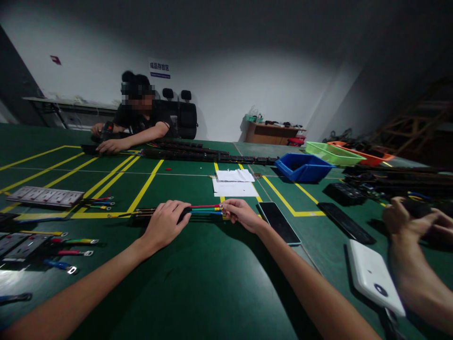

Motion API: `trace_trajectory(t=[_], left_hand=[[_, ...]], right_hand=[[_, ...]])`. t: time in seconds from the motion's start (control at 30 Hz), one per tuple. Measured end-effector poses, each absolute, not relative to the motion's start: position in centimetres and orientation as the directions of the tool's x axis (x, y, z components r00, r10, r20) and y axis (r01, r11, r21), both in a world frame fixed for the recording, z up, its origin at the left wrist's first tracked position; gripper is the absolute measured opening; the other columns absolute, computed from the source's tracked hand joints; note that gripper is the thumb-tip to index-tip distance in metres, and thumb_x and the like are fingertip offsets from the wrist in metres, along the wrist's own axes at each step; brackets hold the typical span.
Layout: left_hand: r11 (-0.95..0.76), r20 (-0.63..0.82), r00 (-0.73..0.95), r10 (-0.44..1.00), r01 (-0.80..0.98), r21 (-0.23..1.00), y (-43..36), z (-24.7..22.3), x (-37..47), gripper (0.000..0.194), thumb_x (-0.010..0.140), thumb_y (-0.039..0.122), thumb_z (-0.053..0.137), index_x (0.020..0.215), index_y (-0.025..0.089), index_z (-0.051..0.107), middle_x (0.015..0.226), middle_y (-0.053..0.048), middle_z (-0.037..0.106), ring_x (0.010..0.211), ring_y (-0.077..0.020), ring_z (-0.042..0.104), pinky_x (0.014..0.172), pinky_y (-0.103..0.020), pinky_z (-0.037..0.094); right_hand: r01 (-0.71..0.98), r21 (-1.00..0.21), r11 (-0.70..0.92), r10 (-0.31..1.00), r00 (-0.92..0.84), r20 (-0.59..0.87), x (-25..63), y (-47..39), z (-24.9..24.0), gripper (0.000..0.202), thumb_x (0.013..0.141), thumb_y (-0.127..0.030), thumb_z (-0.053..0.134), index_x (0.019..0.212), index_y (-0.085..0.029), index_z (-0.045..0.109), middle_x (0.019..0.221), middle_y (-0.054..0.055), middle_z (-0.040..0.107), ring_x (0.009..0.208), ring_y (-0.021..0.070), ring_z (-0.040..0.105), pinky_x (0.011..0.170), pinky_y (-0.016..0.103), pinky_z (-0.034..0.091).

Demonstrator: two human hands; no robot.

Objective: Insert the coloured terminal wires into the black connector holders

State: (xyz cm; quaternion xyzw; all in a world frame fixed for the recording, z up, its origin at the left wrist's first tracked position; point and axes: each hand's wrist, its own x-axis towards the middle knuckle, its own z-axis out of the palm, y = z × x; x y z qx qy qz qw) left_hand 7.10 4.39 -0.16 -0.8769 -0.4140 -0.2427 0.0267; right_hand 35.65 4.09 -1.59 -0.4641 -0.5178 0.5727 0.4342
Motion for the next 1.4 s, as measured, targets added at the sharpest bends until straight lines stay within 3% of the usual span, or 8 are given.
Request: trace_trajectory(t=[0.6,0.83,1.0,1.4], left_hand=[[-0.657,0.435,0.545,0.716,0.738,0.157,4.56,-0.36,7.00,0.035,0.103,0.039,0.040,0.126,0.020,0.060,0.118,-0.007,0.066,0.106,-0.0241,0.059,0.090,-0.042,0.046],[-0.611,0.485,0.517,0.705,0.790,0.047,4.02,0.15,7.21,0.038,0.102,0.040,0.042,0.126,0.019,0.062,0.120,-0.010,0.066,0.112,-0.0292,0.057,0.098,-0.052,0.038],[-0.571,0.418,0.485,0.768,0.815,0.103,4.05,0.19,7.10,0.046,0.101,0.049,0.039,0.119,0.016,0.064,0.112,-0.012,0.066,0.103,-0.0289,0.058,0.087,-0.047,0.044],[-0.581,0.423,0.485,0.765,0.804,0.127,4.16,0.17,6.95,0.045,0.101,0.049,0.037,0.116,0.018,0.065,0.109,-0.011,0.066,0.102,-0.0288,0.058,0.087,-0.046,0.045]], right_hand=[[-0.017,-0.996,-0.087,0.974,-0.213,-0.081,35.99,4.21,-1.81,0.035,0.077,-0.047,0.079,0.089,-0.016,0.070,0.069,-0.002,0.056,0.054,0.0053,0.049,0.042,0.015,0.034],[0.000,-0.997,-0.078,0.980,-0.186,-0.077,35.83,4.13,-1.63,0.037,0.074,-0.049,0.081,0.082,-0.016,0.067,0.067,-0.003,0.055,0.053,0.0058,0.047,0.041,0.016,0.033],[0.013,-0.996,-0.084,0.976,-0.202,-0.085,36.04,3.95,-1.41,0.041,0.071,-0.051,0.083,0.082,-0.017,0.063,0.060,-0.006,0.051,0.050,0.0050,0.043,0.042,0.016,0.032],[0.011,-0.998,-0.067,0.976,-0.209,-0.068,36.05,4.01,-1.61,0.045,0.070,-0.056,0.083,0.081,-0.017,0.062,0.061,-0.005,0.052,0.051,0.0057,0.044,0.042,0.016,0.033]])
